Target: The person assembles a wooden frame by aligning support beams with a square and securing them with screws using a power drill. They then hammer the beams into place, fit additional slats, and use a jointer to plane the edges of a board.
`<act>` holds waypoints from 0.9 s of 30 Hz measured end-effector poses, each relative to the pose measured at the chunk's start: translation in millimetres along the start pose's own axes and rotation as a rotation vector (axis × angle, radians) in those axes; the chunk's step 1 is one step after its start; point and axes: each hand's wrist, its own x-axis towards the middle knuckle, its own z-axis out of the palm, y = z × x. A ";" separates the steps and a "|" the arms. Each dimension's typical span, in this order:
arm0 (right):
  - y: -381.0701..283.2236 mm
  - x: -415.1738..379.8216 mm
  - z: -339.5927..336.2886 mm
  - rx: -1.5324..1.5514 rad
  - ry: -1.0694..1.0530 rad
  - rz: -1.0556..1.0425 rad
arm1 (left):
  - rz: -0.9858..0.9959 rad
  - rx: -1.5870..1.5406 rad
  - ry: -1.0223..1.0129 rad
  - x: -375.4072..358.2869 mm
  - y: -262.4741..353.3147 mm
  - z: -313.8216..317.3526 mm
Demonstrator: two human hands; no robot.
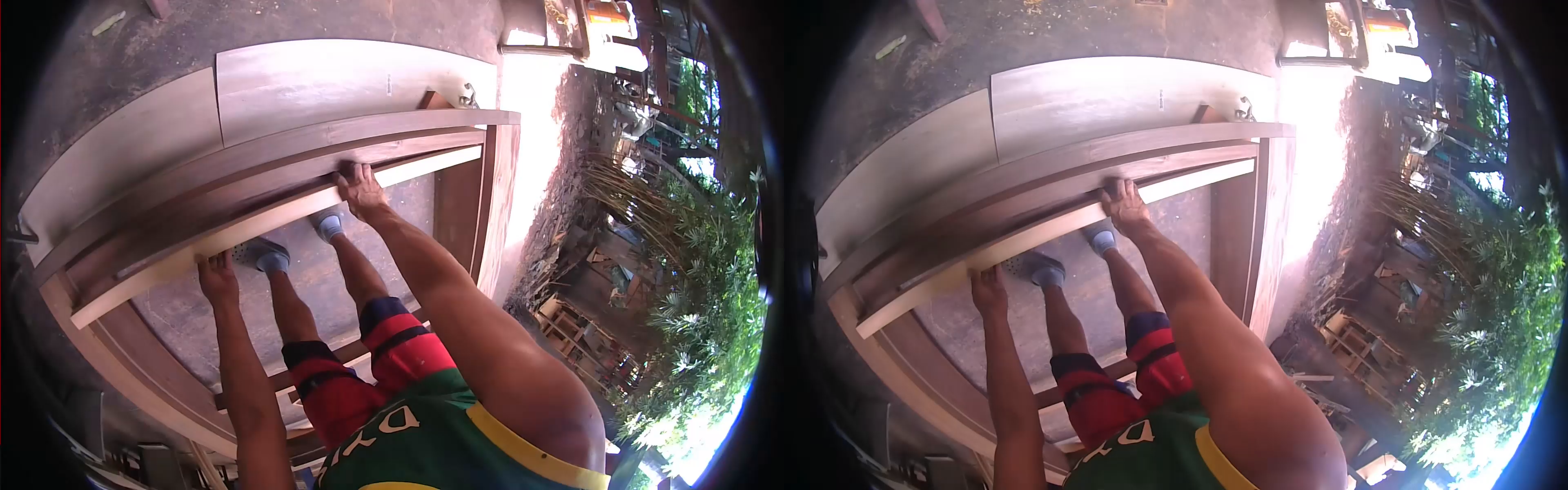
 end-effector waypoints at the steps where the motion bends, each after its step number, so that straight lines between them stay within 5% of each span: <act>1: 1.5 3.2 -2.6 0.031 -0.038 0.013 | 0.014 0.037 -0.044 6.1 -3.7 0.0; 5: 18.3 -0.2 -1.6 -0.028 0.005 -0.064 | 0.006 0.042 0.033 23.2 -20.4 9.4; 14: 69.4 -0.3 3.0 -0.066 -0.144 0.148 | -0.026 0.085 -0.027 37.1 -22.7 10.9; 16: 70.0 0.1 6.6 -0.042 -0.166 0.185 | -0.009 0.433 0.249 22.3 -12.8 37.5; 19: 70.8 2.5 11.0 0.068 -0.045 0.317 | 0.072 0.830 0.401 27.1 -3.2 38.6; 22: 69.4 -5.5 9.9 0.284 0.108 0.748 | 0.043 0.597 0.298 38.7 14.0 41.2; 23: 70.4 -4.3 17.4 0.284 0.105 0.749 | 0.042 0.599 0.299 46.1 17.0 40.5; 25: 81.4 0.7 48.3 0.476 0.363 1.322 | -0.012 0.546 0.396 58.1 19.2 41.4; 26: 102.9 1.0 82.3 0.643 0.392 1.323 | -0.010 0.549 0.402 61.6 17.7 40.5; 27: 137.5 5.2 112.7 0.937 0.087 1.168 | -0.014 0.557 0.400 64.8 17.0 36.1</act>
